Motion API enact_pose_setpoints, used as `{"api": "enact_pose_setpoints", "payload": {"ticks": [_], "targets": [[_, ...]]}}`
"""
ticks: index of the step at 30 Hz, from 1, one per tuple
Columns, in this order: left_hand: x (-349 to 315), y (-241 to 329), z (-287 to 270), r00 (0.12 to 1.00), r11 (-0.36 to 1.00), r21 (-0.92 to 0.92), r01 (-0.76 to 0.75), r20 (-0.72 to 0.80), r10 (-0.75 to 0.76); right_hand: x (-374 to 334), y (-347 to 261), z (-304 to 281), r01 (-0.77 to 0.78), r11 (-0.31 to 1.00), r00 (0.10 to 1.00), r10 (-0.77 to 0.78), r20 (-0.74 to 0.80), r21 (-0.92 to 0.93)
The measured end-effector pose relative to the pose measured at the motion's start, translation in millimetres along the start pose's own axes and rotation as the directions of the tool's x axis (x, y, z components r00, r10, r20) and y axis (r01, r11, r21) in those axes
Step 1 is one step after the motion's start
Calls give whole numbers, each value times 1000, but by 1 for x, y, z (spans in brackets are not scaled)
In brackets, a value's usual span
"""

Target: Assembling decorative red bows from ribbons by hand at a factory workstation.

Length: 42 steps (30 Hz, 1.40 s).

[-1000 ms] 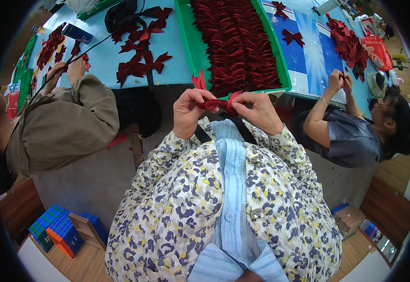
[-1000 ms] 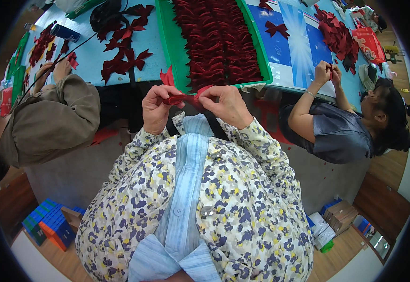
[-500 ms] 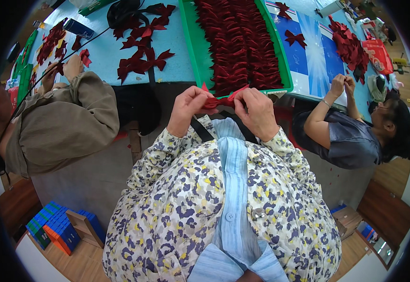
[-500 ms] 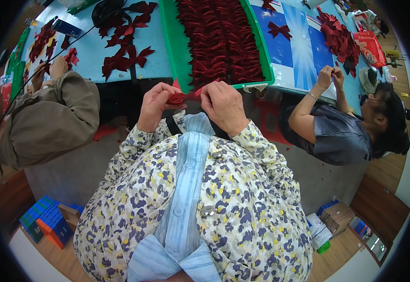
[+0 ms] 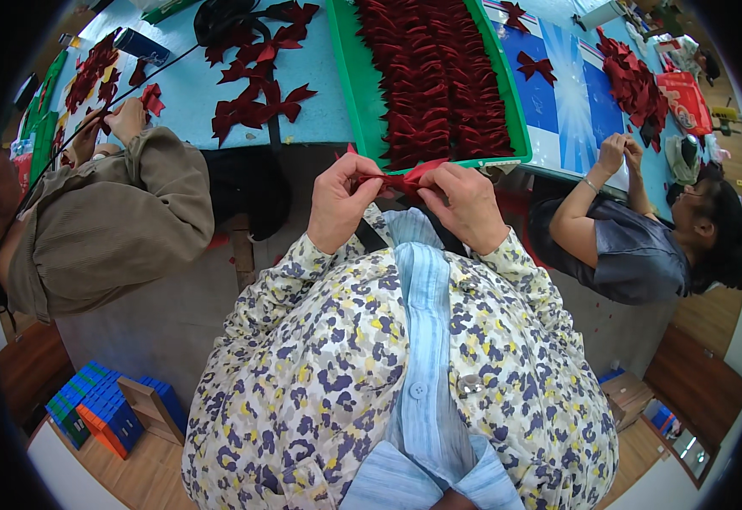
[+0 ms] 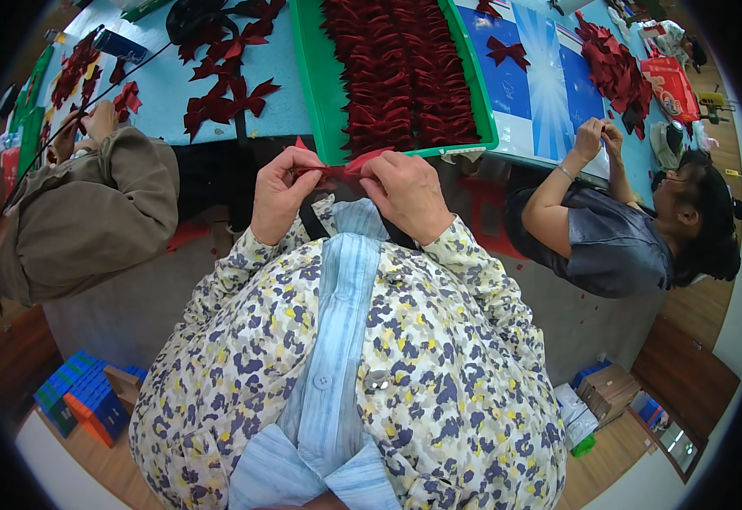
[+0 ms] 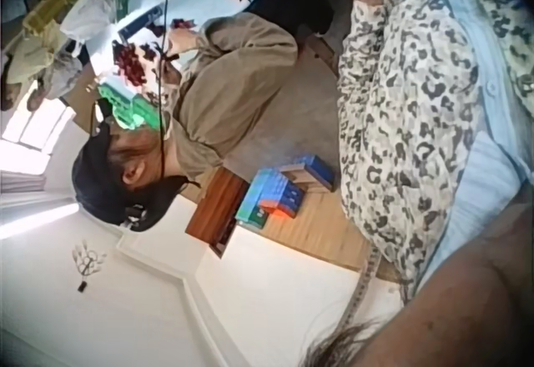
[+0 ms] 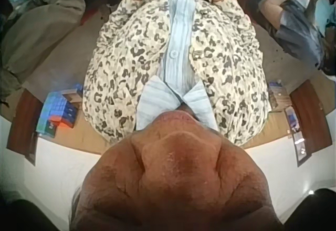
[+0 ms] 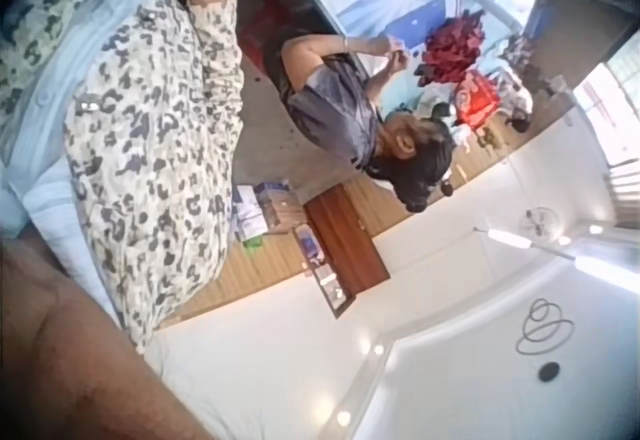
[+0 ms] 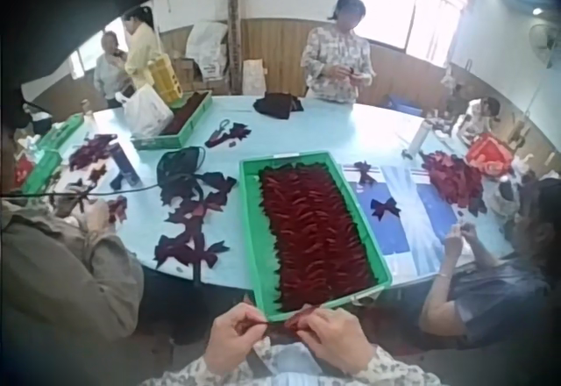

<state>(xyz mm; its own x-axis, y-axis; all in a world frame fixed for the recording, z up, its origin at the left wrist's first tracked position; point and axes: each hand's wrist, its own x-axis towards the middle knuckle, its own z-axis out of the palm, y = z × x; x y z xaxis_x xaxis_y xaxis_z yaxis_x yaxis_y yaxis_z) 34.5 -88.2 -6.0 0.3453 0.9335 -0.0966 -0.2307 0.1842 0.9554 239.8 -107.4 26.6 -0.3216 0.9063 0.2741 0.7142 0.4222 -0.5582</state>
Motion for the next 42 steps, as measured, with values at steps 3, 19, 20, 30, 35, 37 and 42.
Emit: {"api": "enact_pose_setpoints", "payload": {"ticks": [3, 19, 20, 30, 35, 37, 42], "targets": [[-3, -2, 0, 1000, 1000, -11, 12, -8, -12, 1, -2, 0, -9, 1000, 1000, 9, 25, 1], [-6, -4, 0, 1000, 982, 189, -2, 27, -3, -12, 6, -7, -303, 699, 937, 343, 69, 648], [-6, -5, -1, 998, 983, 185, 3, 55, -13, -13, 7, -9, -343, 630, 918, 384, 104, 697], [-3, 5, 4, 929, 883, -304, 359, 212, -304, -12, 2, -5, -218, 707, 968, 244, 56, 673], [-2, 6, 8, 925, 895, -259, 364, 215, -314, -8, -2, 1, -250, 648, 937, 349, 11, 720], [-2, 7, 10, 919, 886, -267, 378, 221, -325, -9, 1, 3, -268, 665, 926, 378, -5, 697], [1, 7, 8, 890, 841, -320, 436, 289, -352, -3, 2, 6, -314, 628, 893, 450, -3, 712]]}}
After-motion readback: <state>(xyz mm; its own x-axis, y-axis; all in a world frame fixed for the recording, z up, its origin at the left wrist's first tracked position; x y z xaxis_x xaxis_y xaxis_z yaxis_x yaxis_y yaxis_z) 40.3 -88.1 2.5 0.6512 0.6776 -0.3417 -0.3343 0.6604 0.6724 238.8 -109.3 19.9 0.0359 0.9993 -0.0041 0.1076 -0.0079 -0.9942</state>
